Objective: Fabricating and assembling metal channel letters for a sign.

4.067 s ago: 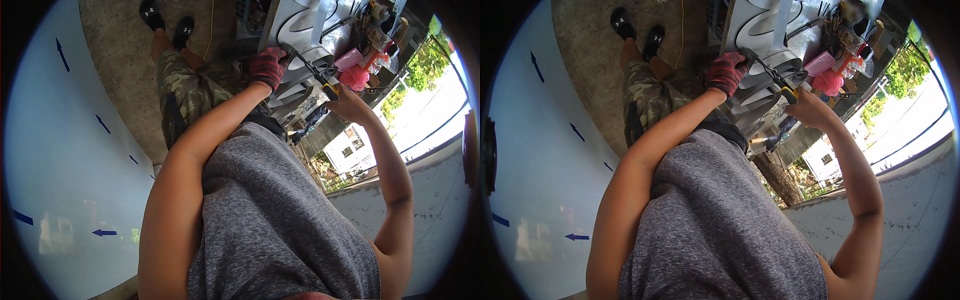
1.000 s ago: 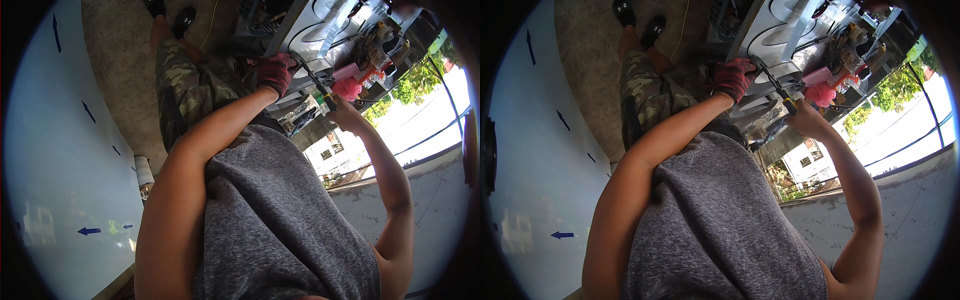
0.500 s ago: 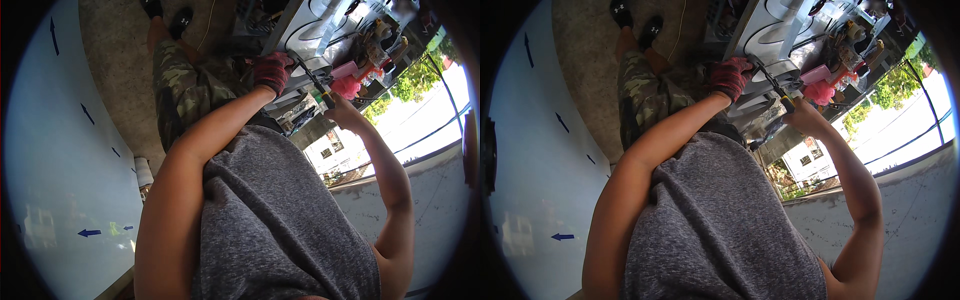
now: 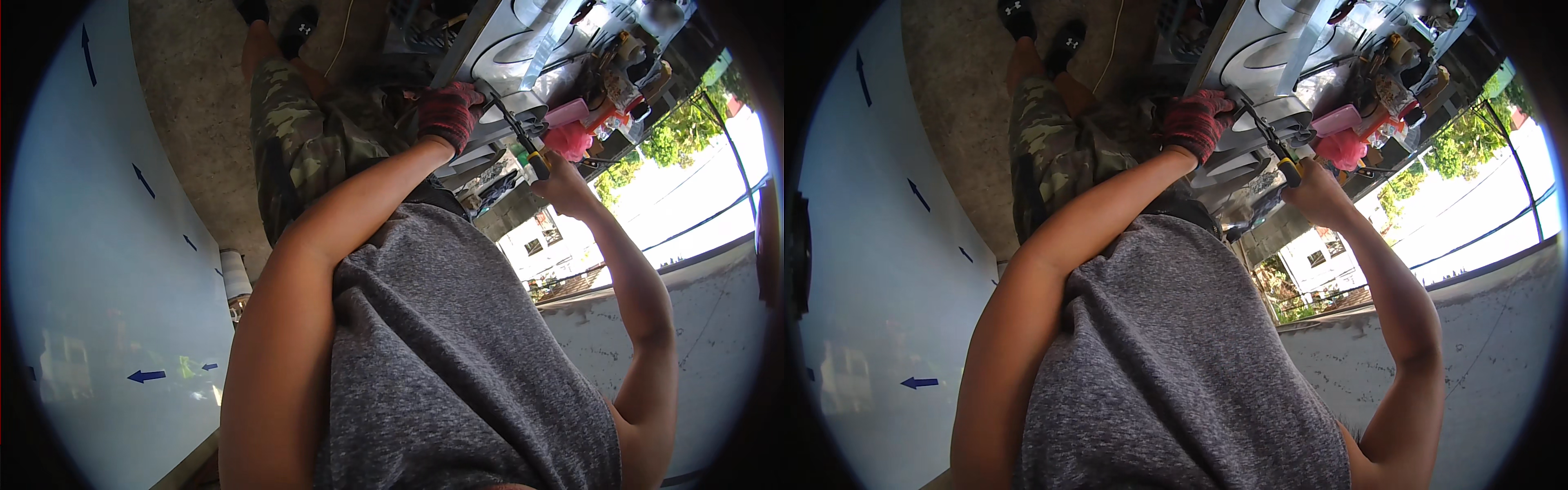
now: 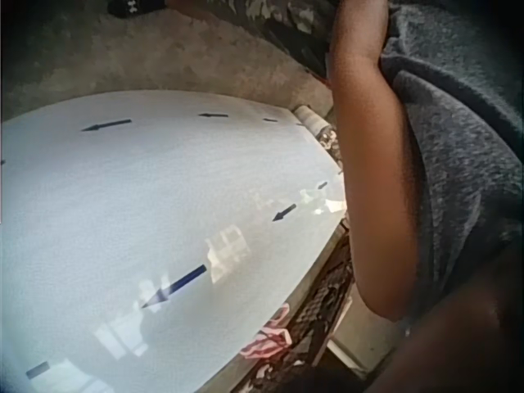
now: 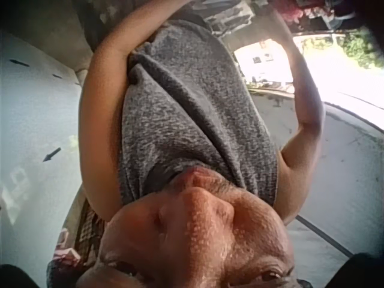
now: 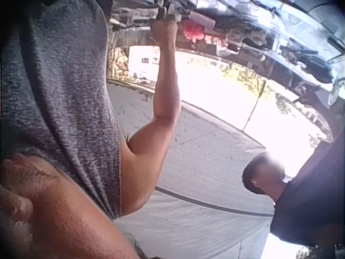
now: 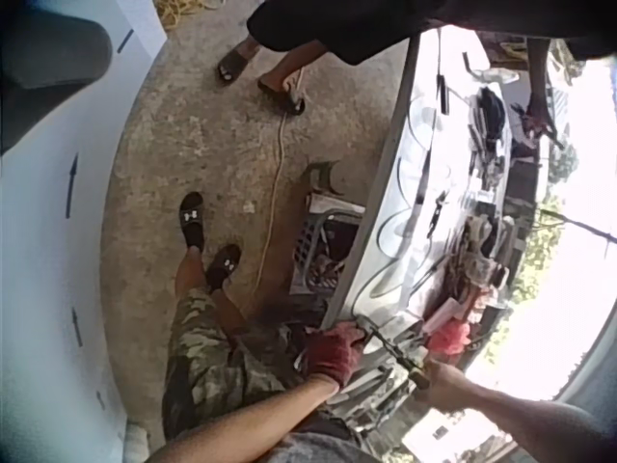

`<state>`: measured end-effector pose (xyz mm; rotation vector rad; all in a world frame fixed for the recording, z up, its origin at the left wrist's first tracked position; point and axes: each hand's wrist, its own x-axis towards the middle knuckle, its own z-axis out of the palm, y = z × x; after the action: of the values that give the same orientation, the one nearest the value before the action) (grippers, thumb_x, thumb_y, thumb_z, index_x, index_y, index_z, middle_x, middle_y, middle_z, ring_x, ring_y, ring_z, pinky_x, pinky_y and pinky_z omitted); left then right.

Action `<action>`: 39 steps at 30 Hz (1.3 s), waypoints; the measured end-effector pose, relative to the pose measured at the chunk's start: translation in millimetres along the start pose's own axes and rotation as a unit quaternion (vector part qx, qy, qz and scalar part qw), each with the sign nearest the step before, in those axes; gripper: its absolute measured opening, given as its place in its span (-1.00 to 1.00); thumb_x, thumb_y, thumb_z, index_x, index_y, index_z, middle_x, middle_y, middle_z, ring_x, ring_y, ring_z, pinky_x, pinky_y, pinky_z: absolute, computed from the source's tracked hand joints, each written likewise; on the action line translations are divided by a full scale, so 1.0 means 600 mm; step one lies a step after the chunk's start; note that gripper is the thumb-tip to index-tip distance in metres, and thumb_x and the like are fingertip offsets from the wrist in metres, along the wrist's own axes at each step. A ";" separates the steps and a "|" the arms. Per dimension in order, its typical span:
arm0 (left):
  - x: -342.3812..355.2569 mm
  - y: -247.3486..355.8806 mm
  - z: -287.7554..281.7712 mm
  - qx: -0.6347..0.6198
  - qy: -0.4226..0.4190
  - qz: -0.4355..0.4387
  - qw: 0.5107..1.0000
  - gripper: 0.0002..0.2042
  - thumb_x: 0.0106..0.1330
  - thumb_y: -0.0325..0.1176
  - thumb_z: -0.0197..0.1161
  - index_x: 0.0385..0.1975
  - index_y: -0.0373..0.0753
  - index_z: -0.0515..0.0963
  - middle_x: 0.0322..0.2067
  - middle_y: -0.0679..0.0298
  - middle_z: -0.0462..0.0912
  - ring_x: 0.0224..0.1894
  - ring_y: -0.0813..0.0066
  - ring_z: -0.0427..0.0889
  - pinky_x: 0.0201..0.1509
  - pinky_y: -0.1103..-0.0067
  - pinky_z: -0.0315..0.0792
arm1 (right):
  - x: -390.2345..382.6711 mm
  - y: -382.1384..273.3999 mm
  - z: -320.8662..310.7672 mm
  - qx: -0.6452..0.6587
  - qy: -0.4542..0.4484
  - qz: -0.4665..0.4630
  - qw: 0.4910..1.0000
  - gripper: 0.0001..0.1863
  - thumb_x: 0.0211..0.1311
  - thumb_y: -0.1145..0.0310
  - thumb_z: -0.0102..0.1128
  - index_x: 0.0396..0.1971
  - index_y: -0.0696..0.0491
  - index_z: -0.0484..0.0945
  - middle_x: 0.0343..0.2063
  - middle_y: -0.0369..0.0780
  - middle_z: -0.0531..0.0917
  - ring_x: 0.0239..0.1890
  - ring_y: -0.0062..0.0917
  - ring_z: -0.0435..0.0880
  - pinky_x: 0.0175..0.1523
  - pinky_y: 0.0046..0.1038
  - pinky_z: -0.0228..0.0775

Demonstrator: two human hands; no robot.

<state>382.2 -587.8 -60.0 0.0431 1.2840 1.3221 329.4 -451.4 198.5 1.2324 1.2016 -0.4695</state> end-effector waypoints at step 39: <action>-0.022 0.086 -0.035 0.184 -0.002 0.077 0.980 -0.74 0.10 -0.43 0.43 -0.18 -0.19 0.67 -0.07 0.22 0.65 -0.01 0.30 0.63 0.14 0.46 0.47 | 0.027 0.045 -0.007 0.203 -0.136 0.034 0.969 -0.23 -0.03 0.39 0.30 0.27 0.08 0.25 -0.20 -0.18 0.63 -0.32 -0.55 0.55 -0.30 -0.48 0.37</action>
<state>336.3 -592.0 -25.7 0.4104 1.5327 1.1962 355.7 -433.8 197.0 1.4941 0.8500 -0.8346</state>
